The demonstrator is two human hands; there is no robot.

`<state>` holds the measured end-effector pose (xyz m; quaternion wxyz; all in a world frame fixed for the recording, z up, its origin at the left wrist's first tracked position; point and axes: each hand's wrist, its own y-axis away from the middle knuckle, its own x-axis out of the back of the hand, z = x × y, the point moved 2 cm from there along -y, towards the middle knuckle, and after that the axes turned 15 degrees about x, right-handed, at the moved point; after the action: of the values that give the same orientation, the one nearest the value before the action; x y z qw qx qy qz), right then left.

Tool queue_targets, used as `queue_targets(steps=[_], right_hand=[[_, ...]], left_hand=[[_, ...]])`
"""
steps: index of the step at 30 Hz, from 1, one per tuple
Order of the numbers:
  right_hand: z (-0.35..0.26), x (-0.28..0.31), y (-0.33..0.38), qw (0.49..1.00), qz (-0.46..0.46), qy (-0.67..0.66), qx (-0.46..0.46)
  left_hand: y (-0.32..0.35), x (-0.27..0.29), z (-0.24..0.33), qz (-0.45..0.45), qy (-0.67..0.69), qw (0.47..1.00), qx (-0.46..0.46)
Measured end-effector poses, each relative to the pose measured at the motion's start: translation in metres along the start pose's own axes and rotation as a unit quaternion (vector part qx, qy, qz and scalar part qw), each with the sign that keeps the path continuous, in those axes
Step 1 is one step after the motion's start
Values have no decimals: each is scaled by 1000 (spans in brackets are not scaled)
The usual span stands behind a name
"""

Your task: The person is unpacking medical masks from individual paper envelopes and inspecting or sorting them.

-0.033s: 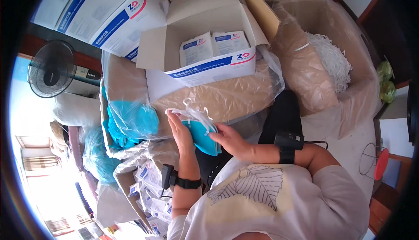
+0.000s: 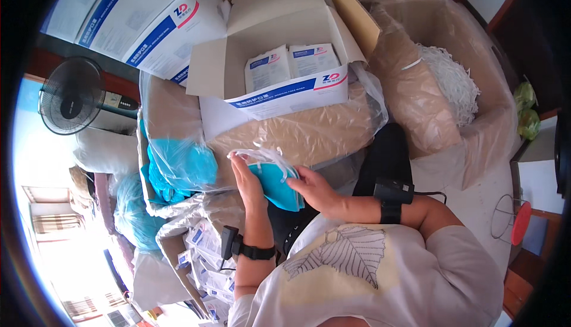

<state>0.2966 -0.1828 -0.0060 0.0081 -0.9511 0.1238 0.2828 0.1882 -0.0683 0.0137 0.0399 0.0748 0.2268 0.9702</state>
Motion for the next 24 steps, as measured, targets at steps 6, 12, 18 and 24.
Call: queue_targets(steps=[6,12,18,24], right_hand=[[-7,18,-1,995,76,-21,54],[-22,16,1,990,98,-55,79],[-23,15,2,988,79,-118,58],[-58,44,-1,998,48,-27,-39]], left_hand=[[45,-11,5,-76,56,995,25],[88,-26,-27,-270,291,887,238],[97,-43,-29,-210,259,932,138],[81,-28,4,-181,188,960,101]])
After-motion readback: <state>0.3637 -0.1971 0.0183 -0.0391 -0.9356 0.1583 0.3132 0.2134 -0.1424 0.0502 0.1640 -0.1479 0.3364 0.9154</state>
